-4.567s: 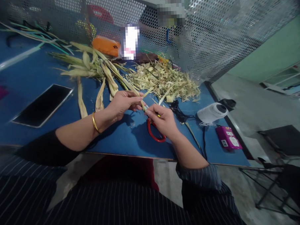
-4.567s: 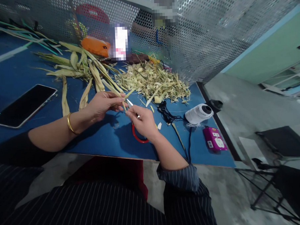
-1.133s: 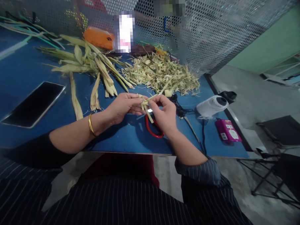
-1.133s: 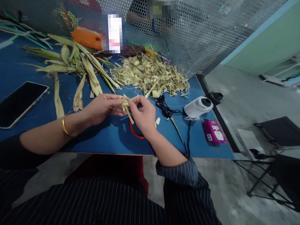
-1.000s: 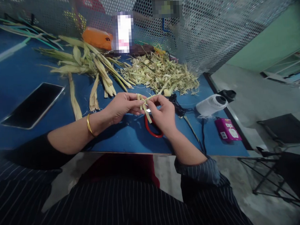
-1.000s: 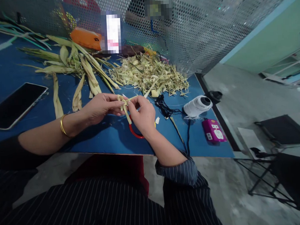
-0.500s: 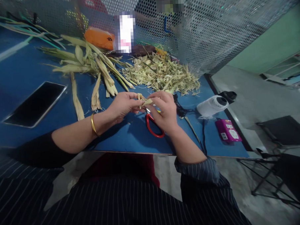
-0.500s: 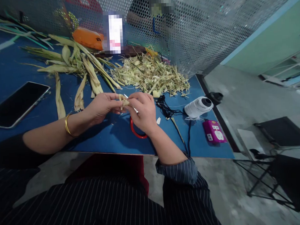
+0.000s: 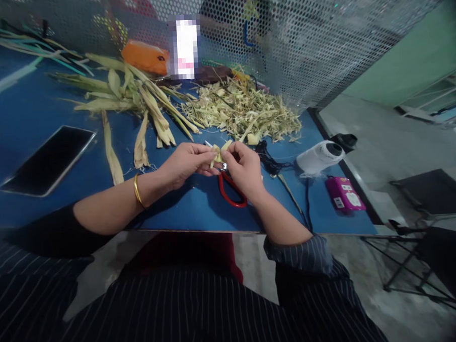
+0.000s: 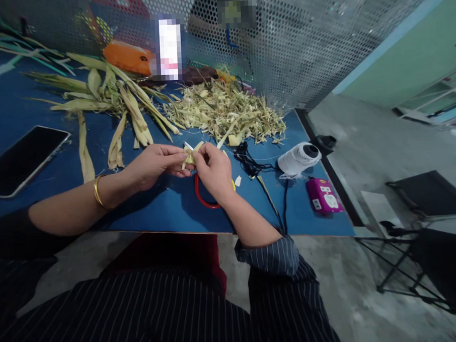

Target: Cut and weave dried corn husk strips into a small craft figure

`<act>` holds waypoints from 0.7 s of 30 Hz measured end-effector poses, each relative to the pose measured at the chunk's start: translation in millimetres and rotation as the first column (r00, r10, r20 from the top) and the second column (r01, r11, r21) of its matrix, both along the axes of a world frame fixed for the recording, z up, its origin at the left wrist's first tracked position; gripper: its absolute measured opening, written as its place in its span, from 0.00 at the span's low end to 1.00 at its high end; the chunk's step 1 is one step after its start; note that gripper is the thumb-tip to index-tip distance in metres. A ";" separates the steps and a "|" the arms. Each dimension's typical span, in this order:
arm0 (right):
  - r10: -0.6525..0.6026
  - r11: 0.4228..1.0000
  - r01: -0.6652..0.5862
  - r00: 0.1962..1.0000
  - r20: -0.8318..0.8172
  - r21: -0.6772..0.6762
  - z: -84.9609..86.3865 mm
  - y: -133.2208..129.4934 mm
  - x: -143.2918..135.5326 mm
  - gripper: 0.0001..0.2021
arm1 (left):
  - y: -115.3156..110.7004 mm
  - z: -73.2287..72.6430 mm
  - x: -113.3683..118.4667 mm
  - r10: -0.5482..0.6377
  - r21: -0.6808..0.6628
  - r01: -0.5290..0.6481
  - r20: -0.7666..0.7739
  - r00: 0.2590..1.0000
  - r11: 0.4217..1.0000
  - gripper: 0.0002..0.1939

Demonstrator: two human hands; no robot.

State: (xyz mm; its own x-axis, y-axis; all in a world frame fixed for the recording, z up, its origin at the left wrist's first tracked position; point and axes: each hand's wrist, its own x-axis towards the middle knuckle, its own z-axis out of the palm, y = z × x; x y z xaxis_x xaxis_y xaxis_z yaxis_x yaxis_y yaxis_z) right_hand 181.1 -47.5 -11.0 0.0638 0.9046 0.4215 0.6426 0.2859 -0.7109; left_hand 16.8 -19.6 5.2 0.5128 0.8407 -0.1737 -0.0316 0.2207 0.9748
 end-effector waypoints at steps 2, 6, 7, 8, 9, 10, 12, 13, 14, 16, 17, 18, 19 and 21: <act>0.001 1.000 -0.001 1.000 0.007 -0.004 -1.4 0.8 0.2 0.12 | -1.1 -0.6 1.4 0.020 0.030 -0.019 -0.018 1.000 0.999 0.13; 0.002 0.984 -0.020 0.995 0.102 0.176 3.7 -1.0 6.8 0.07 | -1.1 -0.7 2.4 0.124 0.009 -0.124 -0.019 0.992 0.992 0.13; -0.033 0.965 -0.011 0.986 0.161 0.262 6.3 -2.1 9.5 0.07 | -0.4 -0.3 2.1 0.143 -0.016 -0.143 -0.002 0.990 0.990 0.13; -0.078 0.941 -0.006 0.970 0.232 0.339 9.0 -3.3 12.3 0.07 | 0.6 0.1 1.6 0.155 -0.039 -0.154 0.019 0.988 0.987 0.12; -0.121 0.919 -0.012 0.943 0.310 0.393 11.5 -4.4 14.8 0.07 | 1.8 0.5 1.0 0.163 -0.059 -0.160 0.040 0.986 0.985 0.11; -0.151 0.904 -0.031 0.909 0.387 0.425 13.5 -5.2 16.8 0.07 | 2.9 0.9 0.4 0.169 -0.076 -0.164 0.060 0.984 0.984 0.10; -0.166 0.894 -0.095 0.838 0.520 0.438 15.7 -5.7 18.6 0.07 | 4.8 1.0 -0.8 0.166 -0.110 -0.156 0.089 0.982 0.982 0.09; -0.161 0.893 -0.125 0.808 0.567 0.432 15.9 -5.6 18.4 0.06 | 5.3 0.8 -1.1 0.156 -0.126 -0.143 0.097 0.983 0.982 0.08; -0.156 0.892 -0.150 0.784 0.601 0.427 15.6 -5.3 17.8 0.06 | 5.5 0.4 -1.2 0.141 -0.139 -0.126 0.103 0.985 0.982 0.09; -0.154 0.888 -0.178 0.752 0.641 0.423 14.3 -5.2 15.5 0.08 | 4.9 -0.6 -0.8 0.110 -0.146 -0.095 0.103 0.989 0.985 0.10; -0.155 0.890 -0.182 0.742 0.652 0.418 13.3 -5.7 14.1 0.08 | 4.2 -1.0 -0.3 0.104 -0.132 -0.091 0.099 0.990 0.987 0.10; -0.154 0.893 -0.184 0.734 0.662 0.411 12.3 -6.5 12.4 0.09 | 3.4 -1.3 0.3 0.109 -0.105 -0.099 0.092 0.990 0.989 0.11; -0.152 0.897 -0.183 0.728 0.669 0.403 11.1 -7.7 10.5 0.09 | 2.4 -1.4 1.0 0.122 -0.069 -0.117 0.082 0.989 0.991 0.11; -0.142 0.904 -0.183 0.724 0.675 0.386 8.2 -10.7 5.5 0.10 | 0.4 -1.0 2.7 0.166 0.019 -0.168 0.060 0.984 0.986 0.11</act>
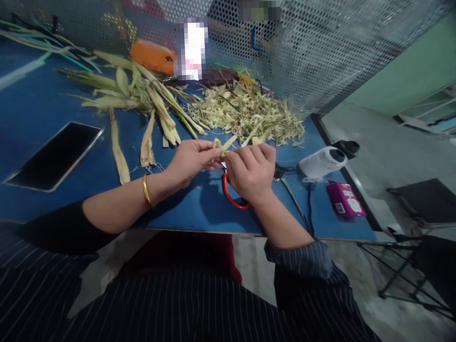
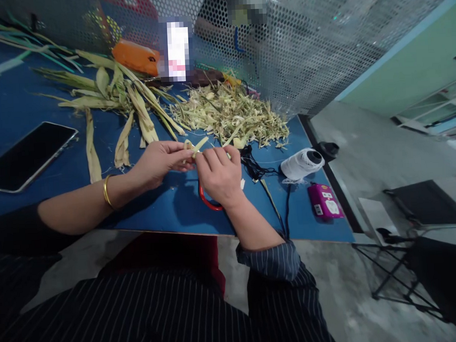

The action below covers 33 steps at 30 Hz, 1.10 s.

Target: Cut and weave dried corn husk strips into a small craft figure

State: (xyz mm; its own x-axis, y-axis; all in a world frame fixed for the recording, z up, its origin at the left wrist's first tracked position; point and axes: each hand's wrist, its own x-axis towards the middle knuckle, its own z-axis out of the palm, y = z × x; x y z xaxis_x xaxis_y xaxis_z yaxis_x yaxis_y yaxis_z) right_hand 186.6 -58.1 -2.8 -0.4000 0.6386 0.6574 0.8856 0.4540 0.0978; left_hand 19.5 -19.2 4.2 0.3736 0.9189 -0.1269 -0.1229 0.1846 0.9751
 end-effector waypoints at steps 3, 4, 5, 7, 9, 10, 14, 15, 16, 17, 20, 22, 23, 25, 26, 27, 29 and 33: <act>0.001 1.000 -0.002 0.996 -0.093 -0.004 -5.0 -3.4 -9.3 0.10 | -2.1 1.0 2.5 0.070 0.078 -0.067 -0.030 0.997 0.995 0.11; 0.004 1.000 -0.007 0.986 -0.169 -0.018 -6.5 -3.7 -12.2 0.10 | -2.2 1.1 3.1 0.088 0.085 -0.085 -0.032 0.996 0.993 0.10; 0.010 0.998 -0.025 0.963 -0.269 -0.053 -7.7 -3.7 -14.5 0.10 | -1.9 0.9 3.5 0.107 0.087 -0.104 -0.032 0.994 0.991 0.10; -0.005 0.977 -0.106 0.857 -0.515 -0.186 -9.2 -2.3 -16.9 0.10 | -0.4 0.0 3.4 0.150 0.085 -0.147 -0.019 0.989 0.985 0.10; -0.103 0.895 -0.253 0.685 -0.722 -0.367 -10.0 0.5 -16.5 0.12 | 1.9 -1.3 2.6 0.192 0.073 -0.192 0.012 0.981 0.979 0.10; -0.181 0.834 -0.335 0.586 -0.790 -0.439 -10.5 2.2 -15.6 0.13 | 3.0 -2.0 2.1 0.200 0.063 -0.202 0.031 0.979 0.977 0.09; -0.371 0.714 -0.574 0.175 -0.912 -0.401 -12.6 9.3 -12.5 0.11 | 5.0 -5.3 2.0 0.128 -0.030 -0.126 0.079 0.989 0.992 0.10; -0.361 0.736 -0.581 0.096 -0.927 -0.347 -12.9 10.6 -12.4 0.11 | 4.9 -6.1 2.5 0.096 -0.064 -0.091 0.083 0.992 0.994 0.11; -0.338 0.761 -0.572 0.051 -0.940 -0.305 -13.2 11.5 -12.6 0.10 | 4.5 -7.0 3.0 0.067 -0.095 -0.059 0.087 0.994 0.994 0.12; -0.311 0.784 -0.555 0.037 -0.950 -0.279 -13.3 12.3 -12.9 0.10 | 4.0 -7.7 3.5 0.045 -0.116 -0.034 0.090 0.995 0.993 0.13; -0.265 0.830 -0.483 0.094 -0.960 -0.277 -13.8 14.2 -14.2 0.09 | 1.9 -9.4 4.2 0.003 -0.098 0.007 0.100 0.995 0.995 0.14; -0.265 0.853 -0.432 0.125 -0.956 -0.293 -15.1 15.9 -15.1 0.10 | 0.3 -9.9 4.2 -0.014 -0.065 0.021 0.105 0.994 0.998 0.14; -0.269 0.862 -0.412 0.125 -0.955 -0.297 -16.0 16.8 -15.6 0.10 | -0.5 -9.9 4.3 -0.023 -0.054 0.029 0.107 0.994 0.998 0.14; -0.274 0.871 -0.395 0.101 -0.956 -0.292 -18.1 18.2 -16.7 0.10 | -1.7 -9.3 4.6 -0.027 -0.044 0.032 0.107 0.994 0.998 0.14; -0.268 0.875 -0.395 0.087 -0.960 -0.280 -19.0 18.5 -17.2 0.09 | -1.8 -8.7 4.9 -0.020 -0.043 0.024 0.106 0.994 0.999 0.13; -0.252 0.878 -0.400 0.080 -0.964 -0.263 -19.5 18.3 -17.7 0.09 | -1.6 -8.0 5.1 -0.003 -0.046 0.008 0.107 0.994 0.999 0.12; -0.195 0.880 -0.417 0.115 -0.974 -0.226 -19.3 16.8 -18.0 0.06 | 0.1 -6.6 5.2 0.053 -0.076 -0.045 0.113 0.992 0.996 0.10; 0.025 0.916 -0.372 0.420 -0.907 -0.147 -13.4 11.4 -14.3 0.02 | 4.8 -6.1 3.4 0.101 -0.157 -0.082 0.115 0.988 0.984 0.06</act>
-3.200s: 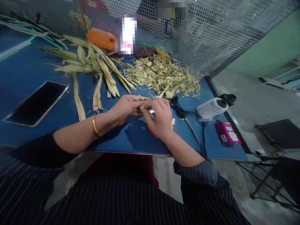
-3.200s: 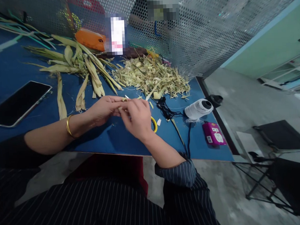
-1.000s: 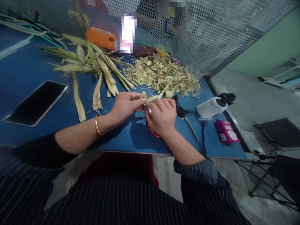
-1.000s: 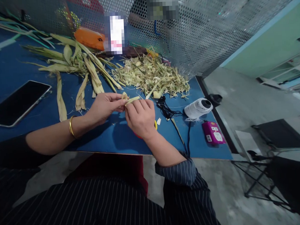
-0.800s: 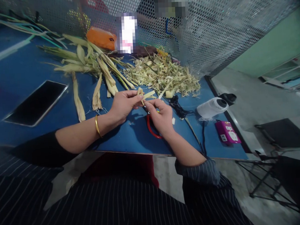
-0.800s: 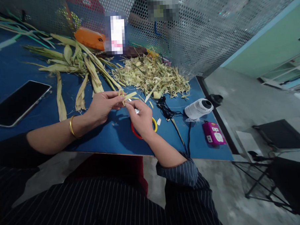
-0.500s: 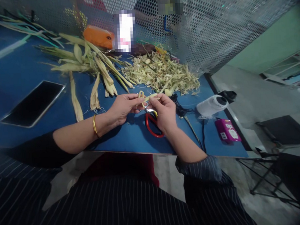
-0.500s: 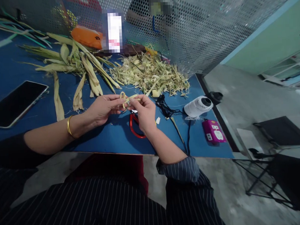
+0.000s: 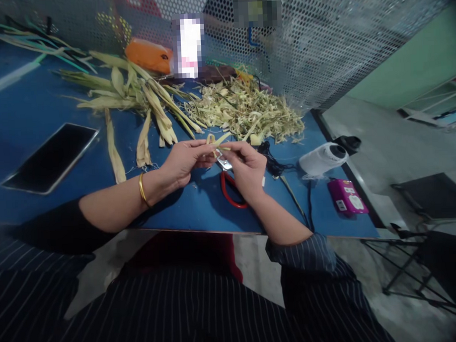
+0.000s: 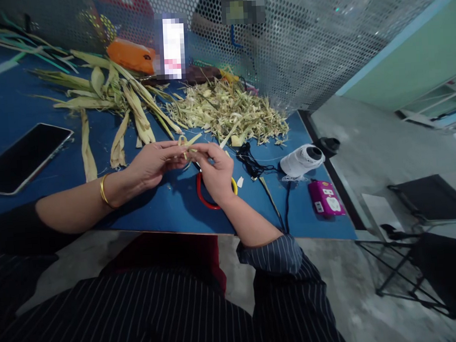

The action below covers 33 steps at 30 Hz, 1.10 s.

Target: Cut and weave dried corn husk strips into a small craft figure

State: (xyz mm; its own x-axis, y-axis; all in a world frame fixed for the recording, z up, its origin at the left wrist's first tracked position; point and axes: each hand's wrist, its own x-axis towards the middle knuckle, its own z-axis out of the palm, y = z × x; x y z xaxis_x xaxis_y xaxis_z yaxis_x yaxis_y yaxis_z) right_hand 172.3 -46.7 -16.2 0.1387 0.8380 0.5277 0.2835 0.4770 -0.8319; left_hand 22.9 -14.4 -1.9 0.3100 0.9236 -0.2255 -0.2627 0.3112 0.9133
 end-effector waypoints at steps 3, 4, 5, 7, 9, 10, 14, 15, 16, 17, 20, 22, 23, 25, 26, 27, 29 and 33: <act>-0.012 0.991 -0.010 0.986 0.166 0.131 4.9 -2.0 4.2 0.04 | -0.4 -1.2 -1.3 -0.078 0.074 0.081 -0.046 0.996 0.994 0.06; 0.004 0.992 -0.025 0.986 0.167 0.122 5.9 -2.0 5.2 0.04 | -1.3 -1.4 -1.4 -0.092 0.108 0.100 -0.074 0.993 0.989 0.06; 0.021 0.995 -0.035 0.988 0.151 0.089 6.6 -1.7 5.8 0.04 | -2.3 -1.4 -1.3 -0.098 0.136 0.111 -0.102 0.990 0.984 0.07; 0.034 0.999 -0.034 0.995 0.094 -0.002 7.2 -0.4 6.2 0.01 | -4.3 -1.0 -0.7 -0.086 0.167 0.110 -0.142 0.986 0.980 0.07; 0.025 0.995 -0.022 0.999 0.032 -0.093 7.5 1.2 5.8 0.02 | -5.3 -0.4 0.2 -0.070 0.178 0.099 -0.163 0.984 0.979 0.08; 0.021 0.991 -0.021 1.000 0.003 -0.135 7.8 1.9 5.6 0.03 | -5.4 -0.1 0.6 -0.063 0.185 0.095 -0.169 0.984 0.978 0.09; 0.004 0.966 -0.017 0.999 -0.051 -0.257 8.7 2.9 7.5 0.05 | -4.6 0.0 1.4 -0.022 0.228 0.068 -0.199 0.980 0.971 0.13; -0.005 0.961 -0.006 0.999 -0.038 -0.277 8.6 2.9 8.8 0.04 | -4.2 -0.4 1.3 -0.013 0.245 0.064 -0.206 0.979 0.967 0.13; -0.008 0.955 0.002 1.000 -0.017 -0.296 8.3 3.0 10.5 0.05 | -3.7 -1.2 1.1 -0.006 0.266 0.065 -0.216 0.976 0.962 0.14; -0.004 0.950 0.006 1.000 0.007 -0.314 8.0 3.1 12.3 0.05 | -3.1 -2.5 0.8 0.000 0.289 0.069 -0.231 0.973 0.955 0.14; 0.039 0.928 -0.020 0.998 0.045 -0.371 7.4 4.1 17.1 0.06 | -0.5 -8.5 -0.4 0.008 0.364 0.106 -0.298 0.955 0.925 0.12; 0.062 0.913 -0.037 0.997 0.047 -0.406 7.8 4.6 19.0 0.06 | 0.9 -12.1 -1.6 0.020 0.413 0.136 -0.351 0.936 0.901 0.12; 0.068 0.907 -0.041 0.997 0.049 -0.419 8.3 4.6 19.4 0.07 | 1.0 -12.9 -2.1 0.029 0.436 0.151 -0.379 0.925 0.887 0.11; 0.066 0.903 -0.030 0.996 0.068 -0.429 9.1 4.0 19.4 0.07 | -0.5 -11.5 -3.2 0.048 0.473 0.182 -0.434 0.900 0.862 0.09; 0.055 0.906 -0.015 0.995 0.081 -0.424 9.3 3.6 19.1 0.07 | -2.0 -9.4 -3.6 0.055 0.486 0.199 -0.459 0.887 0.851 0.08; 0.044 0.909 -0.001 0.995 0.093 -0.416 9.2 3.1 18.7 0.06 | -3.9 -6.8 -4.0 0.062 0.496 0.215 -0.484 0.873 0.841 0.07; 0.034 0.914 0.010 0.994 0.100 -0.406 8.2 2.5 17.6 0.06 | -7.6 -1.2 -4.3 0.073 0.508 0.245 -0.527 0.846 0.826 0.06; 0.076 0.904 -0.089 0.996 -0.048 -0.417 5.5 3.5 15.9 0.05 | -8.7 3.2 -4.5 0.067 0.508 0.261 -0.539 0.840 0.821 0.06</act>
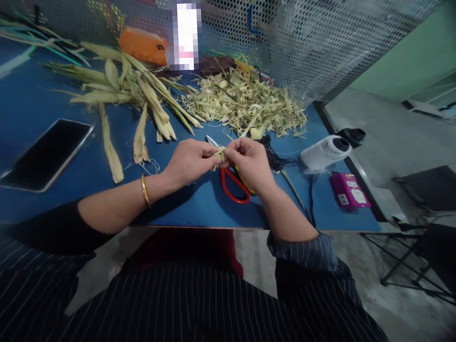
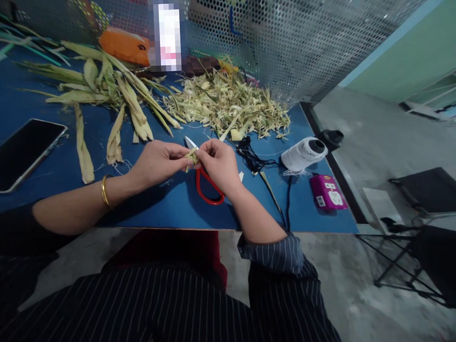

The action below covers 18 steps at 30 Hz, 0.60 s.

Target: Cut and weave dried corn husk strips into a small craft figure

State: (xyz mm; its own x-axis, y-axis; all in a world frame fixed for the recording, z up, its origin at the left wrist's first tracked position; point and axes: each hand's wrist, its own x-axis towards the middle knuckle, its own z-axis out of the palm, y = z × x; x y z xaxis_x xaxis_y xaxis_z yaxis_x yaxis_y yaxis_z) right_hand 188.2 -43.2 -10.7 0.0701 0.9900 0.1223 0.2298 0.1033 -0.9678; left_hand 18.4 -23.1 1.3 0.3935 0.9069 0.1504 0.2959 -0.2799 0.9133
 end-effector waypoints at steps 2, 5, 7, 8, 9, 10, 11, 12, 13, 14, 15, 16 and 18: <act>0.018 1.000 -0.017 0.996 -0.082 0.024 0.1 0.4 -0.3 0.06 | 2.7 -1.2 -0.2 -0.012 -0.040 0.014 0.049 0.999 0.999 0.08; 0.056 0.993 -0.052 0.998 -0.037 0.102 2.2 -1.2 -0.4 0.08 | 6.5 -3.6 -0.4 0.010 -0.138 0.011 0.146 0.989 0.990 0.10; 0.041 0.986 -0.050 0.998 0.057 0.158 3.5 -3.7 -0.7 0.05 | 7.3 -4.5 -0.2 0.036 -0.185 0.000 0.191 0.981 0.983 0.10; 0.019 0.982 -0.039 0.994 0.108 0.186 3.9 -5.1 -0.9 0.03 | 7.2 -4.8 -0.1 0.043 -0.195 -0.002 0.204 0.978 0.981 0.10; -0.010 0.976 -0.026 0.987 0.161 0.215 4.0 -6.3 -1.2 0.01 | 7.1 -5.0 0.1 0.047 -0.198 -0.004 0.213 0.976 0.980 0.10; -0.039 0.970 -0.014 0.976 0.214 0.242 3.9 -7.4 -1.6 0.02 | 6.8 -5.2 0.4 0.049 -0.200 -0.004 0.220 0.974 0.980 0.10; -0.062 0.965 -0.009 0.963 0.261 0.264 3.6 -8.2 -2.0 0.02 | 6.6 -5.2 0.7 0.050 -0.205 -0.003 0.224 0.973 0.979 0.09; -0.079 0.960 -0.008 0.951 0.299 0.280 3.1 -8.7 -2.4 0.03 | 6.4 -5.1 1.1 0.051 -0.214 -0.002 0.225 0.973 0.977 0.09; -0.090 0.957 -0.009 0.941 0.326 0.290 2.4 -9.0 -2.9 0.03 | 6.2 -4.9 1.5 0.053 -0.225 -0.001 0.225 0.973 0.974 0.09; -0.097 0.955 -0.010 0.934 0.345 0.297 1.7 -9.0 -3.2 0.03 | 6.0 -4.7 2.0 0.053 -0.236 0.002 0.226 0.973 0.972 0.08; -0.104 0.953 -0.009 0.929 0.356 0.303 1.0 -9.0 -3.6 0.04 | 5.9 -4.5 2.4 0.051 -0.244 0.006 0.227 0.973 0.970 0.08; -0.111 0.951 -0.007 0.925 0.364 0.308 0.4 -9.0 -3.8 0.04 | 5.8 -4.4 2.8 0.052 -0.251 0.007 0.228 0.972 0.968 0.08; -0.131 0.947 0.003 0.918 0.375 0.323 0.2 -9.2 -4.1 0.05 | 5.9 -4.6 3.3 0.062 -0.259 0.001 0.234 0.970 0.966 0.09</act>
